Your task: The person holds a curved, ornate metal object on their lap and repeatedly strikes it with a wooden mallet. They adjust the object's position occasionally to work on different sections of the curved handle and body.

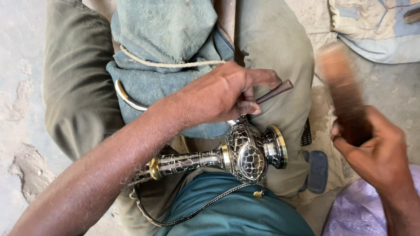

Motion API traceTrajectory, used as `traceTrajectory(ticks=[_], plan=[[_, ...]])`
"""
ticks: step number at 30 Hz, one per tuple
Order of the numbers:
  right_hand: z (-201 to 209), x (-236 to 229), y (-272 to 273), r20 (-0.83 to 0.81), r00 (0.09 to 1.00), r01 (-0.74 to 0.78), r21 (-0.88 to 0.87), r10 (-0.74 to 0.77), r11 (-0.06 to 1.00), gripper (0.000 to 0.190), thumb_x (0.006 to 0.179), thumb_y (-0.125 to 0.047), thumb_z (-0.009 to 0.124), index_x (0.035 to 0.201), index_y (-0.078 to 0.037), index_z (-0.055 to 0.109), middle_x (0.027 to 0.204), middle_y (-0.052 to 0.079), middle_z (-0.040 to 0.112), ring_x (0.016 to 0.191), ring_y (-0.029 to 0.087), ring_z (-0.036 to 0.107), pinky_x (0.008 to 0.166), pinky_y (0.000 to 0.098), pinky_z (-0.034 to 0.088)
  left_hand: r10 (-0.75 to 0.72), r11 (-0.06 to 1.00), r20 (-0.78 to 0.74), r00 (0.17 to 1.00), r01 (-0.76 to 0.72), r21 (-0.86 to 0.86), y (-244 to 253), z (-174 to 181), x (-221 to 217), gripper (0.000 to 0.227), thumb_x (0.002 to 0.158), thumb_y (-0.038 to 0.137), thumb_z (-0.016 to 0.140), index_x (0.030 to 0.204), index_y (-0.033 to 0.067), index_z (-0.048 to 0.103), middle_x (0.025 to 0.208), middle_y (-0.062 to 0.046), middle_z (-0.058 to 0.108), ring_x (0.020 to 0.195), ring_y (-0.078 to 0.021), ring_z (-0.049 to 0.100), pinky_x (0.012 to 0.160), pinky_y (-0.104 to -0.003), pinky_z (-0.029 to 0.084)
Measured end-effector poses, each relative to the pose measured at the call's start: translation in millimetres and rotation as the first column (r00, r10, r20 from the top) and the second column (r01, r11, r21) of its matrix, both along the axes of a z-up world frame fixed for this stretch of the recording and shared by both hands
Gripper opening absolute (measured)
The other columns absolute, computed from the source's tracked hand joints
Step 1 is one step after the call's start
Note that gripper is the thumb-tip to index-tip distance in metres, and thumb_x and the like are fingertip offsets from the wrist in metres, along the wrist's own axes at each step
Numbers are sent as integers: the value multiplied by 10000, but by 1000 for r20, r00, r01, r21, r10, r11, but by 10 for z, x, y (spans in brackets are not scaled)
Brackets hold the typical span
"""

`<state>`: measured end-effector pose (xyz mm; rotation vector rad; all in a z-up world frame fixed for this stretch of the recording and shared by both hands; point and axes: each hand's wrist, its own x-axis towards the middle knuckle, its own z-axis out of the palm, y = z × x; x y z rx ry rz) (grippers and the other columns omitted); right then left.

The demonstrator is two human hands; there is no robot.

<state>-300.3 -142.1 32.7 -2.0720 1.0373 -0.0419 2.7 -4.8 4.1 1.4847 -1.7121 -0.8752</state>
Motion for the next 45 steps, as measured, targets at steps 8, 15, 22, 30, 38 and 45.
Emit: traceTrajectory(ticks=[8, 15, 22, 30, 38, 45], plan=[[17, -45, 2, 60, 988, 149, -87, -144, 985, 376, 855, 185, 652, 1204, 85, 554, 943, 153, 663, 911, 215, 698, 775, 351, 588, -5, 1000, -53, 999, 4, -20, 43, -74, 21, 557, 907, 189, 792, 1396, 79, 549, 807, -101, 766, 787, -243, 780, 674, -392, 573], [33, 36, -89, 157, 986, 51, -12, -48, 999, 358, 854, 106, 669, 1199, 38, 601, 955, 140, 683, 895, 178, 691, 785, 319, 580, 9, 1000, -71, 997, -7, 21, 59, -76, 25, 635, 867, 150, 814, 1427, 67, 527, 689, -90, 728, 620, -199, 749, 590, -360, 550], [115, 184, -36, 112, 993, 28, -16, -26, 999, 372, 807, 124, 640, 1168, 47, 592, 920, 125, 685, 842, 149, 687, 743, 302, 575, -8, 999, -23, 1000, 9, 53, 29, -47, 28, 636, 838, 115, 829, 1412, 61, 562, 628, -90, 707, 568, -217, 705, 564, -375, 517], [45, 5, -16, 142, 981, 118, 84, -129, 989, 318, 896, 131, 653, 1202, 57, 603, 898, 150, 685, 546, 164, 585, 405, 294, 427, -25, 996, -67, 997, 19, -92, 64, -87, 52, 618, 906, 143, 810, 1444, 41, 524, 756, -90, 749, 705, -254, 745, 627, -386, 537], [58, 52, -60, -306, 951, -118, -209, 49, 971, 363, 799, 132, 737, 1141, 29, 676, 838, 154, 724, 725, 221, 708, 641, 355, 560, -22, 999, -60, 998, 20, -39, 52, -83, 34, 623, 883, 159, 807, 1428, 35, 532, 707, -98, 740, 683, -223, 762, 635, -372, 549], [124, 132, -43, -79, 996, -46, 26, 48, 999, 338, 839, 145, 671, 1163, 53, 646, 879, 172, 688, 628, 238, 658, 531, 382, 540, -11, 1000, -40, 999, 11, 4, 33, -104, 46, 645, 854, 156, 826, 1422, 47, 540, 653, -93, 720, 625, -214, 735, 617, -372, 543]])
